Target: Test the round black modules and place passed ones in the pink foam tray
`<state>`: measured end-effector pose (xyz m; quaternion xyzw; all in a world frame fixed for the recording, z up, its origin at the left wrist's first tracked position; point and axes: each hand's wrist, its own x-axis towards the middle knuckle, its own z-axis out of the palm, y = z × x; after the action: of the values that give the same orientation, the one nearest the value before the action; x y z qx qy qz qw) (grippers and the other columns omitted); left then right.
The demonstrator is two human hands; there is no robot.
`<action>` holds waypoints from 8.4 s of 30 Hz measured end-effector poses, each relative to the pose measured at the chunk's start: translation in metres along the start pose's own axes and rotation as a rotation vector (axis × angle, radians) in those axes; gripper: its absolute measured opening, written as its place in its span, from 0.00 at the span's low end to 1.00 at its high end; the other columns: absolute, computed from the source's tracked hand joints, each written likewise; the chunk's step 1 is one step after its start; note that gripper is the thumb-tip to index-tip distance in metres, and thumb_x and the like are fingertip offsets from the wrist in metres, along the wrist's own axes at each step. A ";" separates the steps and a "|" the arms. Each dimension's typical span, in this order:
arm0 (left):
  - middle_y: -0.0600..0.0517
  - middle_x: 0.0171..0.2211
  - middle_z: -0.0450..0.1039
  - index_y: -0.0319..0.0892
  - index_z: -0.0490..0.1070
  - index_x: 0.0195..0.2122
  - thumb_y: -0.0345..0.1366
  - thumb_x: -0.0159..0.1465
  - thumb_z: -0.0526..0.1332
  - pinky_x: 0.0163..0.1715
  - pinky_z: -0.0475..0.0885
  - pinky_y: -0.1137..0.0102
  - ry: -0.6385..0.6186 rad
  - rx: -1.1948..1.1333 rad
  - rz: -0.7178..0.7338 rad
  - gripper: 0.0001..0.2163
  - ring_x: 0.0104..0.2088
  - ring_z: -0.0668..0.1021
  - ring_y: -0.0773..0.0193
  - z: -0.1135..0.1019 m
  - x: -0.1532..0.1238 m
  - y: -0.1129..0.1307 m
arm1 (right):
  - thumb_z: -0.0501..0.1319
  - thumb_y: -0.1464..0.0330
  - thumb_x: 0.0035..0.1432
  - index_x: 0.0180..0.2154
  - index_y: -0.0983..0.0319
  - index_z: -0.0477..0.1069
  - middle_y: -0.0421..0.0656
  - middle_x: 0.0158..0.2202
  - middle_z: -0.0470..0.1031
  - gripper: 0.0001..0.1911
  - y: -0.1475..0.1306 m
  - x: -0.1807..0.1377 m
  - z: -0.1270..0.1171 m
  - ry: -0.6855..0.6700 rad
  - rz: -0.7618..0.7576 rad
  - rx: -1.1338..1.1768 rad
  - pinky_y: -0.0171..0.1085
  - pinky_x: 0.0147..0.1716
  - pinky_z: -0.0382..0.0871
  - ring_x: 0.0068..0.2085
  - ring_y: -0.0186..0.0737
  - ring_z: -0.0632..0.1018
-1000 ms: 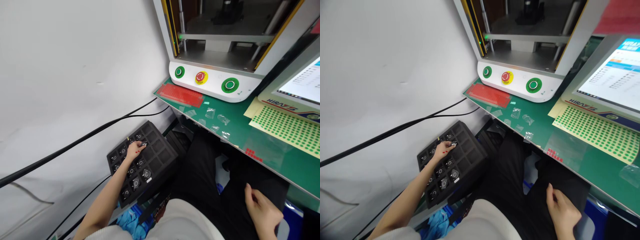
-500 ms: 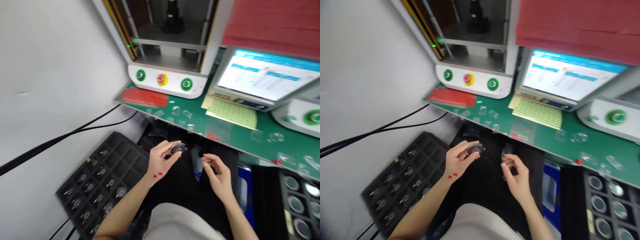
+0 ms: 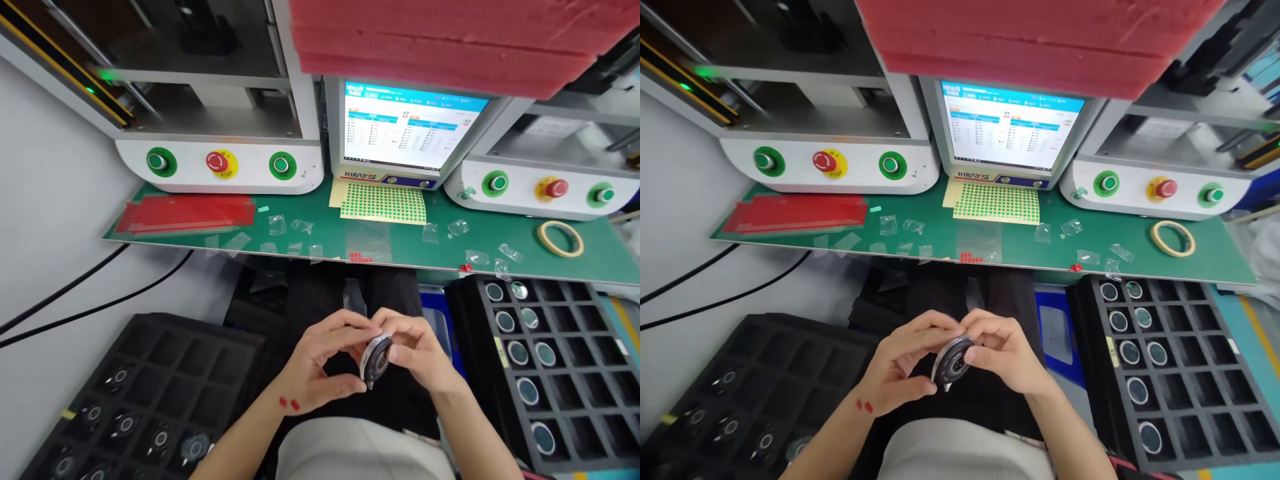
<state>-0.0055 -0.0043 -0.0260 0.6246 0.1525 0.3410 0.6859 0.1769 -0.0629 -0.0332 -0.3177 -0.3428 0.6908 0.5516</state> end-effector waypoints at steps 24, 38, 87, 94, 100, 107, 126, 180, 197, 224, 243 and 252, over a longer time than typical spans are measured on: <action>0.48 0.51 0.70 0.46 0.70 0.55 0.29 0.57 0.69 0.39 0.83 0.69 0.748 0.565 0.149 0.24 0.48 0.79 0.59 0.009 0.030 -0.005 | 0.64 0.81 0.56 0.37 0.63 0.74 0.42 0.30 0.76 0.10 0.006 -0.005 0.052 0.275 -0.500 -0.863 0.32 0.29 0.72 0.31 0.33 0.77; 0.46 0.50 0.72 0.42 0.64 0.61 0.29 0.54 0.72 0.40 0.84 0.64 0.923 1.165 0.623 0.33 0.47 0.81 0.54 0.008 0.038 -0.007 | 0.68 0.76 0.54 0.33 0.59 0.78 0.39 0.27 0.78 0.06 0.013 0.005 0.059 0.381 -0.289 -0.634 0.32 0.28 0.73 0.28 0.33 0.77; 0.46 0.47 0.72 0.41 0.63 0.62 0.35 0.56 0.72 0.41 0.83 0.63 0.912 1.309 0.729 0.34 0.42 0.81 0.57 0.001 0.035 -0.003 | 0.65 0.81 0.54 0.37 0.60 0.77 0.42 0.26 0.80 0.12 0.012 0.004 0.064 0.337 -0.558 -0.805 0.36 0.23 0.74 0.25 0.37 0.78; 0.46 0.49 0.71 0.44 0.65 0.61 0.29 0.53 0.72 0.42 0.82 0.62 0.999 1.204 0.658 0.34 0.46 0.80 0.54 -0.007 0.036 -0.006 | 0.64 0.80 0.54 0.37 0.61 0.76 0.42 0.25 0.78 0.11 0.005 0.000 0.057 0.217 -0.582 -0.808 0.37 0.23 0.73 0.24 0.37 0.77; 0.46 0.50 0.74 0.47 0.68 0.59 0.30 0.57 0.70 0.43 0.81 0.66 0.617 0.418 0.246 0.28 0.46 0.81 0.56 -0.016 0.022 0.003 | 0.67 0.77 0.54 0.30 0.59 0.76 0.39 0.25 0.76 0.07 -0.016 -0.002 0.037 0.353 -0.319 -0.492 0.33 0.25 0.71 0.26 0.34 0.76; 0.43 0.50 0.75 0.45 0.71 0.58 0.30 0.52 0.73 0.44 0.81 0.66 0.158 0.254 0.179 0.30 0.45 0.81 0.56 -0.014 0.006 0.015 | 0.71 0.67 0.53 0.26 0.61 0.77 0.39 0.22 0.75 0.07 -0.027 0.004 0.030 0.194 0.082 -0.051 0.31 0.24 0.69 0.23 0.31 0.73; 0.44 0.50 0.75 0.47 0.68 0.59 0.32 0.55 0.71 0.44 0.80 0.69 0.062 0.549 0.199 0.30 0.45 0.81 0.61 -0.007 0.011 0.030 | 0.70 0.72 0.54 0.27 0.58 0.79 0.37 0.24 0.80 0.05 -0.021 -0.002 0.032 0.158 0.207 0.172 0.26 0.27 0.68 0.25 0.26 0.75; 0.46 0.37 0.77 0.39 0.70 0.45 0.39 0.69 0.57 0.18 0.74 0.79 0.293 -0.567 -0.291 0.10 0.22 0.78 0.70 0.017 0.002 0.004 | 0.63 0.67 0.61 0.34 0.59 0.69 0.37 0.22 0.72 0.05 -0.006 -0.009 0.034 0.561 -0.217 -0.210 0.34 0.26 0.66 0.24 0.34 0.72; 0.50 0.35 0.74 0.41 0.68 0.45 0.37 0.71 0.51 0.21 0.65 0.77 0.341 0.167 -0.062 0.09 0.23 0.69 0.73 0.033 -0.002 0.007 | 0.62 0.65 0.63 0.49 0.54 0.73 0.46 0.52 0.76 0.13 -0.002 -0.001 0.058 0.380 -0.033 -0.206 0.41 0.50 0.73 0.52 0.45 0.76; 0.41 0.34 0.80 0.34 0.66 0.46 0.32 0.69 0.48 0.25 0.74 0.73 0.230 0.995 0.430 0.11 0.26 0.81 0.62 0.023 0.011 -0.001 | 0.62 0.61 0.59 0.42 0.54 0.70 0.44 0.42 0.81 0.09 0.009 0.002 0.078 0.421 0.040 0.354 0.40 0.39 0.77 0.42 0.44 0.82; 0.52 0.26 0.73 0.40 0.69 0.38 0.42 0.69 0.52 0.13 0.52 0.83 0.270 -0.768 -0.226 0.12 0.15 0.58 0.78 0.024 0.006 0.018 | 0.68 0.78 0.49 0.64 0.59 0.55 0.51 0.63 0.61 0.43 0.011 -0.011 0.045 0.160 -0.569 -0.783 0.54 0.63 0.62 0.64 0.53 0.64; 0.51 0.21 0.70 0.37 0.71 0.34 0.47 0.64 0.59 0.20 0.64 0.80 0.239 -0.966 -0.380 0.15 0.19 0.69 0.72 0.037 0.008 0.015 | 0.70 0.79 0.47 0.64 0.60 0.56 0.49 0.52 0.76 0.44 -0.002 -0.001 0.033 0.027 -0.627 -0.786 0.54 0.54 0.74 0.57 0.53 0.74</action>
<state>0.0195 -0.0276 -0.0032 0.1558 0.1657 0.3108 0.9228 0.1512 -0.0675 -0.0132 -0.3919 -0.6488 0.3064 0.5758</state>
